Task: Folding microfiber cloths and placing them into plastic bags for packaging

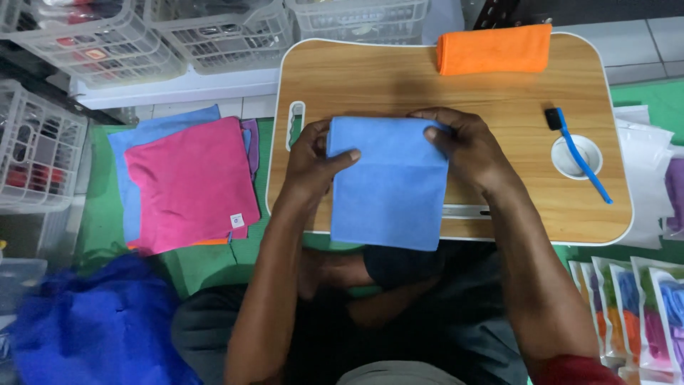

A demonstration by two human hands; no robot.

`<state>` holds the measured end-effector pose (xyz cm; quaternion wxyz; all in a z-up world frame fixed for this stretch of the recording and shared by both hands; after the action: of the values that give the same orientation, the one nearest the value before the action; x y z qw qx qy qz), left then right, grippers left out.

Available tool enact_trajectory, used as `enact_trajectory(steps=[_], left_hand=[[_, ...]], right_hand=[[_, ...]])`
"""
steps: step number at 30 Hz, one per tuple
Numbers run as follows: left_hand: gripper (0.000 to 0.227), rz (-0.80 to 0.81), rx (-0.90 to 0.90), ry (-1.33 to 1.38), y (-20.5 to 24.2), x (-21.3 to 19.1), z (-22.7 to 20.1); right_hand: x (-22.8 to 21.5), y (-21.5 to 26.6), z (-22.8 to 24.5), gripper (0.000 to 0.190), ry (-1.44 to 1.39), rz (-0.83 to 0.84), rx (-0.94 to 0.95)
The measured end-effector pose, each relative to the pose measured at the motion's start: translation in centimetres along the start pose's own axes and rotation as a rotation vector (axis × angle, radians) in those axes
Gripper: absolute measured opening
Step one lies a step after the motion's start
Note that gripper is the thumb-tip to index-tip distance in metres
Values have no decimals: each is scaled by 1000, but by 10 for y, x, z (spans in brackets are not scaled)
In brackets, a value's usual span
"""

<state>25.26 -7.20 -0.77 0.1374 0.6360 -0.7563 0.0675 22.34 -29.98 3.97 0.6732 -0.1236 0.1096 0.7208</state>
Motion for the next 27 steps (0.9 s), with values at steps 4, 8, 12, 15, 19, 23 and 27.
enact_trajectory(steps=[4, 8, 12, 15, 19, 23, 27], left_hand=[[81, -160, 10, -736, -15, -6, 7], [90, -193, 98, -1116, -1, 16, -2], [50, -129, 541, -1425, 8, 29, -5], [38, -99, 806, -1564, 17, 35, -4], [30, 133, 1040, -1482, 56, 41, -17], [47, 567, 1016, -1228, 100, 43, -13], [48, 558, 905, -1195, 111, 36, -2]], right_hand=[[7, -41, -41, 32, 424, -86, -153], [26, -14, -1, 43, 970, -214, -374], [46, 5, -4, 38, 943, -64, -521], [41, 10, -10, 43, 941, 64, -473], [25, 52, 18, 43, 869, 56, -609], [25, 93, 8, 38, 741, 241, -700], [17, 103, 4, 33, 698, 206, -692]])
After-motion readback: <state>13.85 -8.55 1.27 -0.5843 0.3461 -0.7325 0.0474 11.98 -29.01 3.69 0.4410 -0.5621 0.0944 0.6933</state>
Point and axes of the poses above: each hand's wrist, its own y-axis away from the middle knuckle, its own x-axis out of the palm, z = x × y, the point moved 10 cm from there along -y, towards the middle knuckle, and after that the axes turned 3 degrees about y, right-handed, at the moved point
